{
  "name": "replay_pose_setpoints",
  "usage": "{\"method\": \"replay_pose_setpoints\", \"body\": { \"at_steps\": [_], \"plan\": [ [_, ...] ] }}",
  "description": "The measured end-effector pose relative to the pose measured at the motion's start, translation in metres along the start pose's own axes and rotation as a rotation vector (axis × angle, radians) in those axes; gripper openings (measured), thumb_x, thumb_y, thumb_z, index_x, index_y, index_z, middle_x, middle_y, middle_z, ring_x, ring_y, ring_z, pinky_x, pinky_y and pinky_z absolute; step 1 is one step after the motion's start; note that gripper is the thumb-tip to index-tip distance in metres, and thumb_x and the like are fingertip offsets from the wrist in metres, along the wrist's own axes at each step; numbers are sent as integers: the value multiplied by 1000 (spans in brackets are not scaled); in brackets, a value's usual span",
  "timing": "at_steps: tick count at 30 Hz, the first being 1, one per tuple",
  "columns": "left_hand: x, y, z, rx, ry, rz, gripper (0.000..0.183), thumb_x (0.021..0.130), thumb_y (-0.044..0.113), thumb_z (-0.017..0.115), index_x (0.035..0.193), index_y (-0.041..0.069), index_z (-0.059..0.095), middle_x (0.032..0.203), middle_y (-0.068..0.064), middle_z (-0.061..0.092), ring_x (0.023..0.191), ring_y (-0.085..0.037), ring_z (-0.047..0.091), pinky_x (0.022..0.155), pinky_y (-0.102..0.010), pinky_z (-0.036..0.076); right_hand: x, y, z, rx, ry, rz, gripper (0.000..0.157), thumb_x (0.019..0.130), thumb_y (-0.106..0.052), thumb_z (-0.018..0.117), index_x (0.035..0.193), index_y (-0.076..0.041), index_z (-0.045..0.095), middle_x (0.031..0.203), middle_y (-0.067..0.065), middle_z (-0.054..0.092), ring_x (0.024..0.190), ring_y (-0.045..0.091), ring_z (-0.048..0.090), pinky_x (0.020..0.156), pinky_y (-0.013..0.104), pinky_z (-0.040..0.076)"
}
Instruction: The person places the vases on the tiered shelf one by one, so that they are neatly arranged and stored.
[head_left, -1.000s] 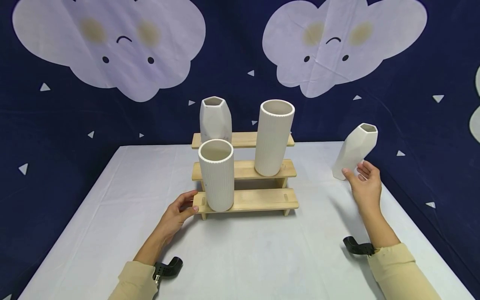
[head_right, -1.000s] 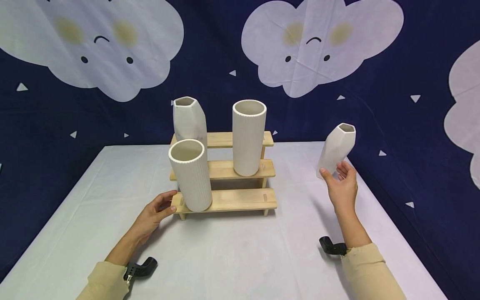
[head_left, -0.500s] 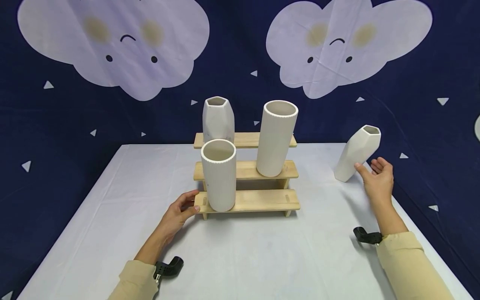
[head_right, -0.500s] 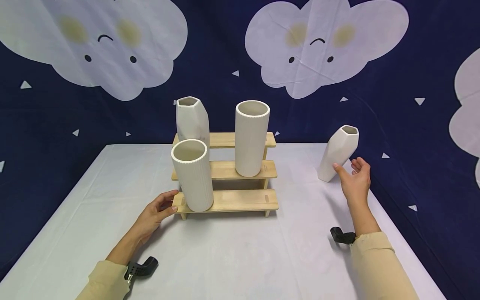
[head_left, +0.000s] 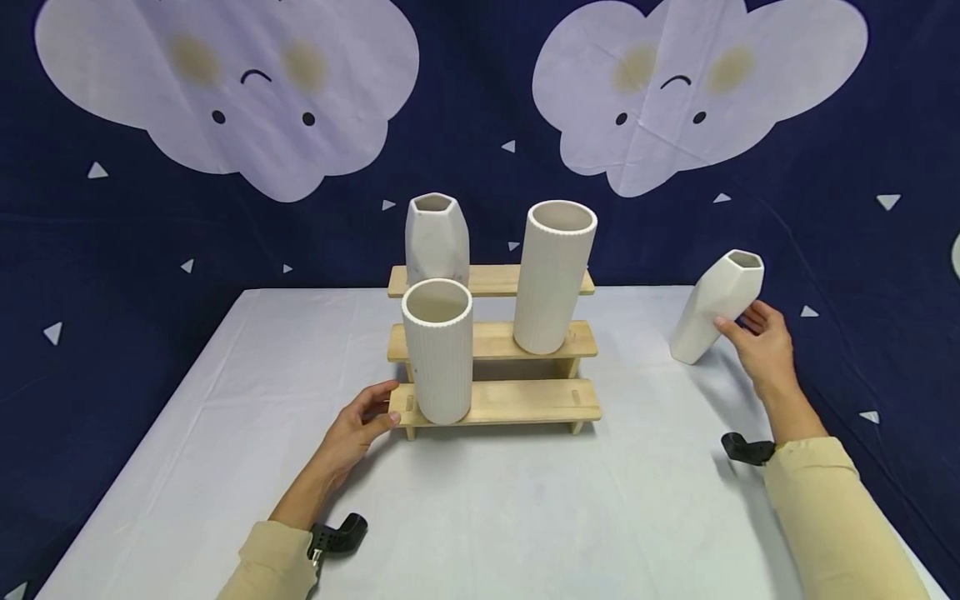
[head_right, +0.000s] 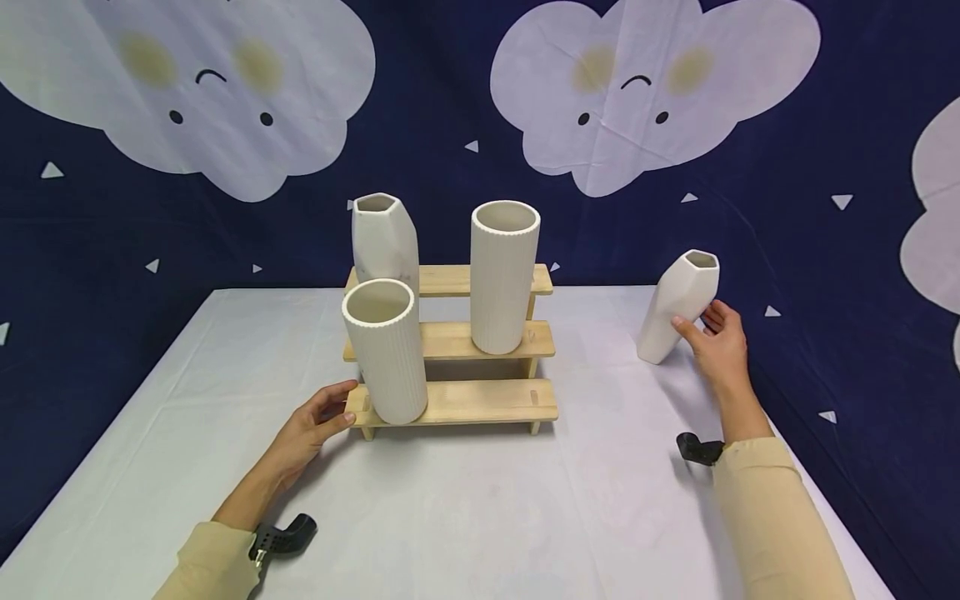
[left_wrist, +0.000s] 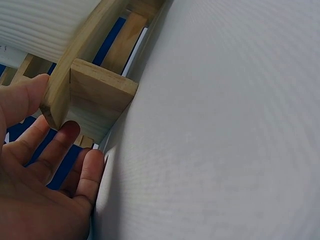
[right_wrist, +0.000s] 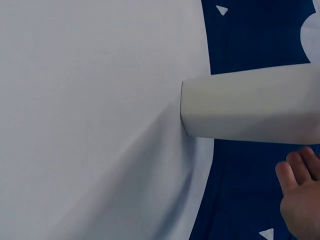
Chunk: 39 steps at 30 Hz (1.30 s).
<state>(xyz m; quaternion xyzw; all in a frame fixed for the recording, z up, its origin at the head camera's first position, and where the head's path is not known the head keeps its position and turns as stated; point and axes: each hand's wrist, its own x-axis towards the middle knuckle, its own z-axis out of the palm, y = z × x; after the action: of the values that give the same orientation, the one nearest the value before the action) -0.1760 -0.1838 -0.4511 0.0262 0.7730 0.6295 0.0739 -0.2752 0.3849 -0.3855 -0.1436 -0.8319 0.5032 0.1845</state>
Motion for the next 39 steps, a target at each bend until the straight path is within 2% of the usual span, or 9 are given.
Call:
{"method": "replay_pose_setpoints", "body": {
  "at_steps": [5, 11, 17, 23, 26, 29, 33, 36, 39],
  "plan": [
    [0, 1, 0, 0, -2, 2, 54, 90, 17, 63, 139, 16, 42, 132, -14, 48, 118, -26, 47, 91, -30, 41, 5, -2, -3, -3, -94, -11, 79, 89, -35, 63, 151, -12, 19, 155, 17, 25, 140, 21, 30, 114, 41, 27],
    [0, 1, 0, 8, -6, 1, 55, 90, 18, 63, 140, 15, 41, 133, -14, 47, 117, -25, 47, 90, -27, 42, 12, -1, -5, -11, -183, 8, 80, 90, -36, 61, 151, -8, 15, 155, 18, 24, 134, 14, 34, 115, 38, 27],
    [-1, 2, 0, 7, -4, 0, 53, 90, 17, 62, 140, 15, 42, 133, -15, 47, 118, -26, 47, 90, -27, 42, 18, -1, -5, -17, -209, 14, 82, 90, -36, 61, 150, -7, 15, 155, 19, 21, 136, 12, 33, 116, 40, 24],
    [-2, 2, 0, 2, -6, 5, 54, 90, 17, 62, 140, 14, 42, 133, -17, 47, 118, -28, 47, 90, -28, 41, 20, -2, -4, 6, -214, 15, 81, 91, -34, 61, 150, -6, 14, 156, 20, 18, 141, 18, 28, 117, 42, 21],
    [-1, 2, 0, 5, -6, 9, 54, 90, 17, 62, 140, 13, 41, 133, -16, 47, 116, -26, 47, 90, -28, 41, 20, -2, -2, 8, -198, 29, 81, 90, -34, 62, 151, -7, 14, 156, 19, 19, 141, 20, 28, 116, 41, 22],
    [-1, 1, 1, 5, -2, 8, 54, 90, 18, 63, 140, 14, 42, 133, -15, 47, 117, -26, 48, 90, -28, 42, 18, -2, -1, 1, -163, 43, 80, 90, -35, 62, 150, -6, 18, 155, 19, 24, 136, 15, 35, 115, 39, 26],
    [-1, 1, 1, 4, -1, 5, 54, 90, 18, 63, 139, 15, 42, 132, -15, 48, 118, -27, 47, 90, -29, 42, 16, 0, 3, -1, -91, 41, 76, 88, -34, 65, 147, -6, 26, 147, 11, 40, 120, 3, 45, 102, 15, 36],
    [-1, 1, 1, 7, -1, 6, 53, 90, 18, 63, 139, 14, 42, 132, -15, 47, 117, -26, 47, 90, -28, 41, 13, 0, 6, 23, -30, 37, 73, 86, -31, 68, 144, -6, 32, 124, -4, 53, 106, -2, 47, 83, 6, 38],
    [-2, 2, 1, 3, -3, 8, 53, 91, 17, 62, 140, 13, 42, 133, -16, 47, 117, -26, 47, 90, -27, 42, 10, -2, 9, 58, 27, 39, 70, 83, -27, 71, 140, -5, 37, 101, -19, 50, 94, -5, 47, 77, 6, 38]
  ]
}}
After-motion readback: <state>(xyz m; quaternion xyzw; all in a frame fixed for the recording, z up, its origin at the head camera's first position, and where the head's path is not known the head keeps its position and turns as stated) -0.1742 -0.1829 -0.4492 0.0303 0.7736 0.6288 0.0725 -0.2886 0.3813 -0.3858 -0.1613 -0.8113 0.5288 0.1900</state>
